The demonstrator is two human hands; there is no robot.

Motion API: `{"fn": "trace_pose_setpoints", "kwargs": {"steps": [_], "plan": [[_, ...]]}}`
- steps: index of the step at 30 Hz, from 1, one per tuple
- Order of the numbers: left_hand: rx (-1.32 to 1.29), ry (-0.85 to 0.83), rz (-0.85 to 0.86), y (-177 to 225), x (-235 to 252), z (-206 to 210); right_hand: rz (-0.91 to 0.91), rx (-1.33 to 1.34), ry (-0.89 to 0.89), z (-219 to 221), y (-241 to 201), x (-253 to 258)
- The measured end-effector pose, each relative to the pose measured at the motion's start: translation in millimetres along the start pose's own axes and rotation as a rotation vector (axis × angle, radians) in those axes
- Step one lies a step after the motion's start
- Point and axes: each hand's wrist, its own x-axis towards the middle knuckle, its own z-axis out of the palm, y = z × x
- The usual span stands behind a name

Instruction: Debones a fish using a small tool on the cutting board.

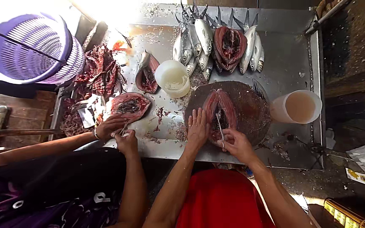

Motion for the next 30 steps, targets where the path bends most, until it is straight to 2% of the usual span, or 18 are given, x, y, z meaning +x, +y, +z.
{"fn": "trace_pose_setpoints", "kwargs": {"steps": [2, 4, 5, 7, 8, 9, 11, 12, 13, 14, 16, 17, 19, 21, 23, 24, 26, 30], "plan": [[0.005, -0.036, 0.011, 3, 4, -5, -0.211, 0.038, 0.209, -5, 5, -22], [0.003, -0.098, 0.057, 6, 17, -12, -0.304, 0.047, 0.429, -11, 28, -28], [0.009, -0.121, 0.099, 7, 29, -15, -0.251, 0.145, 0.508, -13, 44, -26], [0.031, -0.163, 0.191, 10, 55, -17, 0.122, 0.557, 0.614, -18, 61, -25], [0.055, -0.166, 0.243, 11, 71, -15, 0.237, 0.653, 0.638, -22, 63, -27], [0.073, -0.169, 0.290, 11, 88, -12, 0.190, 0.604, 0.638, -22, 63, -35], [0.071, -0.145, 0.340, 12, 123, -6, -0.058, 0.271, 0.585, -20, 64, -54], [0.039, -0.095, 0.319, 14, 133, -4, -0.122, 0.120, 0.559, -18, 68, -62], [-0.010, -0.014, 0.265, 18, 139, -5, -0.117, 0.043, 0.541, -17, 76, -64], [-0.077, 0.077, 0.188, 24, 142, -12, -0.025, 0.087, 0.531, -18, 82, -64], [-0.209, 0.192, 0.040, 41, 123, -40, 0.196, 0.358, 0.567, -19, 88, -68], [-0.250, 0.209, -0.027, 46, 104, -56, 0.164, 0.362, 0.587, -21, 88, -74], [-0.246, 0.177, -0.142, 48, 54, -73, -0.020, 0.217, 0.589, -21, 90, -87], [-0.217, 0.024, -0.266, 44, 4, -69, -0.007, 0.231, 0.554, -19, 99, -92], [-0.214, -0.153, -0.370, 47, -32, -64, 0.217, 0.480, 0.526, -17, 104, -88], [-0.242, -0.210, -0.400, 52, -42, -61, 0.253, 0.569, 0.516, -17, 103, -86], [-0.344, -0.248, -0.428, 65, -52, -53, 0.151, 0.547, 0.473, -13, 91, -90], [-0.691, -0.050, -0.493, 86, -41, -30, -0.040, 0.428, 0.377, -8, 72, -99]]}}
